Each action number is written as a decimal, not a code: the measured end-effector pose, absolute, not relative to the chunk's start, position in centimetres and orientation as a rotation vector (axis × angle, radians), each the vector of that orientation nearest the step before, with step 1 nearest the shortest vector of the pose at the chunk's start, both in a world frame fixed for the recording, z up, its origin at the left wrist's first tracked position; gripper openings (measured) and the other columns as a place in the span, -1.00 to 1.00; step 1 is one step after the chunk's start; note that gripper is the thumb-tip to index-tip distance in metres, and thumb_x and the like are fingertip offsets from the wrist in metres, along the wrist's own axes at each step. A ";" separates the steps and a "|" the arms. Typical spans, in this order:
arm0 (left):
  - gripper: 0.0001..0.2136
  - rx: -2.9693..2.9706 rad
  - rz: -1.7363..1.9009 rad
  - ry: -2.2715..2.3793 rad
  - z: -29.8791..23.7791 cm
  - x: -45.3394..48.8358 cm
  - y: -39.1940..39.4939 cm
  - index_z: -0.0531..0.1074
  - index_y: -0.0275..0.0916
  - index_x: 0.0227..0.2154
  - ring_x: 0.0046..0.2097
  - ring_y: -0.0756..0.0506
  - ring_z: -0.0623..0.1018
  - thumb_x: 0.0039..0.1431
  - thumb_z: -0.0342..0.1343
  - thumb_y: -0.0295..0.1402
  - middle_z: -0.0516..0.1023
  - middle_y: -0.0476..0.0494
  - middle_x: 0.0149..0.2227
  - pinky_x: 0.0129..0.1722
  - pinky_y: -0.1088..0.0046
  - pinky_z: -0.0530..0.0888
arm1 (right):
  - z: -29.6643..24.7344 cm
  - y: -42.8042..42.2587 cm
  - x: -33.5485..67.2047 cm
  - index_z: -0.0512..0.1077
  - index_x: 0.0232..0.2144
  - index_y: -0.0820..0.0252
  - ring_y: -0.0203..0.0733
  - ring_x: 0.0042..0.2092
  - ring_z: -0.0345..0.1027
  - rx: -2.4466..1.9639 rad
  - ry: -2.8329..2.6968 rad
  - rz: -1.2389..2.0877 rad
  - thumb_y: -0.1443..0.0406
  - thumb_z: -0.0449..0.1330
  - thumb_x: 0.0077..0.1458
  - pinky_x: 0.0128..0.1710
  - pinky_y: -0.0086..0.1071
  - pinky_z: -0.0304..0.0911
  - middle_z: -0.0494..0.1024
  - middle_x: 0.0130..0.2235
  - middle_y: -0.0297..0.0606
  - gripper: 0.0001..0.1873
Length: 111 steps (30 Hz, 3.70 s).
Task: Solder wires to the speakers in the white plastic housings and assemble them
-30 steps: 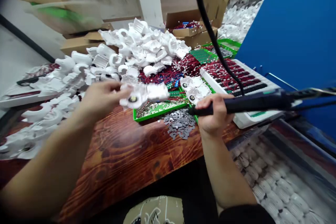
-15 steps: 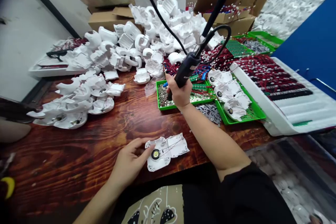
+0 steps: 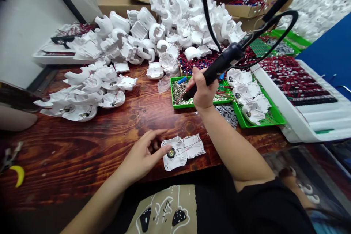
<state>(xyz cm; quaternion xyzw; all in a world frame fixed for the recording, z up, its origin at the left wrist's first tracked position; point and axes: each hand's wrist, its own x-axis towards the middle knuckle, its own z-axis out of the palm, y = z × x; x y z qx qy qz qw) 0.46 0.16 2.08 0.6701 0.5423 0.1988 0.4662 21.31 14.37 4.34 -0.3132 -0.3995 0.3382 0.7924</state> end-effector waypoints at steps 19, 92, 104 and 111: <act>0.11 1.927 0.494 1.097 0.5 0.3 -1.7 -0.01 -0.05 0.36 0.36 -0.34 0.28 -0.18 0.48 0.09 0.24 -0.30 0.35 0.37 -0.05 0.24 | 2.7 14.9 20.4 0.25 -0.57 0.06 -0.38 -0.67 0.16 -0.705 -0.817 0.772 0.05 0.34 -0.01 -0.67 -0.38 0.14 0.26 -0.67 -0.54 -0.62; -0.87 2.264 1.207 1.497 1.1 2.8 -0.2 0.55 -0.21 -0.37 -0.28 -0.11 0.57 0.25 0.22 -0.28 0.66 -0.06 -0.36 -0.20 0.33 0.41 | 7.2 1.7 16.5 0.31 -0.53 0.08 -0.42 -0.64 0.15 -0.550 -1.020 0.697 0.13 0.15 0.16 -0.68 -0.43 0.14 0.19 -0.61 -0.45 -0.72; 0.10 1.975 0.832 1.186 -0.4 0.3 -3.2 0.19 -0.23 0.29 0.24 -0.37 0.38 -0.31 0.49 0.16 0.38 -0.38 0.21 0.28 0.05 0.29 | 5.5 -0.5 18.1 0.35 -0.55 0.06 -0.38 -0.62 0.10 -0.770 -0.927 0.805 0.10 0.10 0.18 -0.66 -0.40 0.09 0.14 -0.61 -0.40 -0.70; -0.19 2.046 0.750 1.168 -0.4 0.7 -3.1 0.31 -0.20 0.17 0.17 -0.30 0.44 -0.11 0.48 -0.02 0.49 -0.25 0.16 0.21 0.12 0.31 | 3.7 -0.4 18.1 0.37 -0.52 0.08 -0.37 -0.63 0.16 -0.676 -0.929 0.845 0.09 0.20 0.14 -0.68 -0.40 0.13 0.19 -0.62 -0.45 -0.71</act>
